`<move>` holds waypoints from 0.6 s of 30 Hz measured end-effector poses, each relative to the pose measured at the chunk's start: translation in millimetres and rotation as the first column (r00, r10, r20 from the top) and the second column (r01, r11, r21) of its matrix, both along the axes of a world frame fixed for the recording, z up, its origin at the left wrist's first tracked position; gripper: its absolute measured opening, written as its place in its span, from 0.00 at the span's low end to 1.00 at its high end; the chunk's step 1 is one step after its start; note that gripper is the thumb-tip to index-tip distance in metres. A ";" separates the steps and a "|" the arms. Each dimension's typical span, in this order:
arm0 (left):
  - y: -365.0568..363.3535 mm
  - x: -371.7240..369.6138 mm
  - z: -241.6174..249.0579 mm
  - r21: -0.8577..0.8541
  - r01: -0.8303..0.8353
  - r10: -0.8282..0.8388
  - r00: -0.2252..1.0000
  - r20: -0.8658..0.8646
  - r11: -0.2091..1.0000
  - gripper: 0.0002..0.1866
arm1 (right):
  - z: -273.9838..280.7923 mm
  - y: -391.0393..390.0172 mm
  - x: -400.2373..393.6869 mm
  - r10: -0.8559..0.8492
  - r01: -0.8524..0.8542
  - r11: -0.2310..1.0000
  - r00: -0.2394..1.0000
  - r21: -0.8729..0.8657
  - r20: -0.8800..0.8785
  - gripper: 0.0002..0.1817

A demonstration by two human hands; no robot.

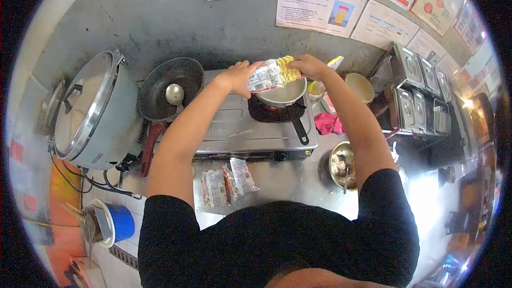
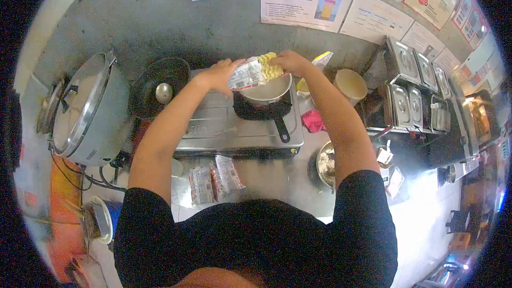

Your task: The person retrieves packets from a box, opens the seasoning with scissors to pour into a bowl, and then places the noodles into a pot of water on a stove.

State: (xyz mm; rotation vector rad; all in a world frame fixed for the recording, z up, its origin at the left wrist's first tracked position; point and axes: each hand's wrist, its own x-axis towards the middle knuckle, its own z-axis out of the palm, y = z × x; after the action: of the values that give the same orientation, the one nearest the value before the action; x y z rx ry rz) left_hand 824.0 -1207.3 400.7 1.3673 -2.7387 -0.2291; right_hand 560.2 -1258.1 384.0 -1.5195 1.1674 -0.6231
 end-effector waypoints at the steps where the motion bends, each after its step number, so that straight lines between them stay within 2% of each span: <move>1: 0.7 -1.1 0.5 0.001 -0.012 0.012 0.997 0.072 1.000 0.58 | 2.4 4.2 -0.1 -0.040 0.039 0.999 0.998 -0.020 -0.053 0.21; 2: 1.1 -2.1 1.5 0.006 -0.009 0.008 0.997 0.073 1.000 0.58 | 0.2 4.5 0.4 -0.044 0.043 0.999 0.998 -0.015 -0.052 0.21; 4: 0.0 -4.1 6.8 -0.019 -0.040 0.044 0.975 0.216 0.999 0.56 | -2.1 2.2 3.3 -0.083 0.045 0.989 0.957 -0.138 -0.279 0.18; 5: -2.4 -6.3 10.6 -0.017 -0.038 0.041 0.976 0.215 0.999 0.56 | -3.3 1.6 4.3 -0.084 0.047 0.990 0.956 -0.136 -0.280 0.18; 7: -5.3 -14.1 20.6 -0.026 -0.094 0.096 0.907 0.411 0.995 0.54 | -2.4 4.0 9.1 -0.167 0.058 0.974 0.841 -0.220 -0.515 0.22; 8: -5.0 -17.3 24.7 -0.058 -0.058 0.077 0.902 0.425 0.997 0.48 | -2.1 5.4 12.2 -0.167 0.058 0.973 0.840 -0.221 -0.516 0.22; 9: -6.4 -21.8 26.8 -0.060 -0.059 0.079 0.902 0.423 0.996 0.48 | -6.6 3.6 14.0 -0.162 -0.033 0.953 0.785 -0.302 -0.597 0.23; 10: -7.2 -27.1 27.9 -0.106 -0.014 0.060 0.894 0.444 0.994 0.44 | -11.9 2.9 15.2 -0.166 -0.130 0.921 0.722 -0.368 -0.671 0.24; 11: -7.6 -31.7 28.7 -0.149 0.032 0.041 0.884 0.465 0.988 0.40 | -17.6 3.4 14.6 -0.164 -0.132 0.921 0.722 -0.366 -0.672 0.24; 12: -7.5 -35.9 24.6 -0.223 0.080 0.023 0.904 0.426 0.972 0.26 | -22.1 4.7 13.3 -0.362 -0.173 0.744 0.708 -0.646 -0.607 0.23; 13: -9.6 -40.7 22.3 -0.222 0.078 0.025 0.905 0.426 0.972 0.26 | -25.5 4.8 12.0 -0.526 -0.216 0.483 0.703 -0.848 -0.479 0.22; 15: -11.0 -54.0 19.7 -0.414 0.276 0.056 0.773 0.632 0.867 0.21 | -20.1 4.4 7.6 -0.509 -0.193 0.502 0.723 -0.843 -0.468 0.20; 17: -13.5 -62.5 22.5 -0.412 0.272 0.067 0.761 0.645 0.870 0.21 | -10.2 8.8 5.1 -0.488 -0.172 0.528 0.740 -0.831 -0.464 0.18; 18: -15.3 -64.9 24.5 -0.428 0.293 0.086 0.734 0.674 0.855 0.21 | -8.9 4.8 1.8 -0.403 -0.273 0.606 0.705 -0.747 -0.584 0.16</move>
State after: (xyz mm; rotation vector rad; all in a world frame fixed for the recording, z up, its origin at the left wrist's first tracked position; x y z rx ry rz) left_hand 759.1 -1222.6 425.2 1.2899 -3.0352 1.1586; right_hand 562.0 -1253.3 375.2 -2.6983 1.6550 -0.6677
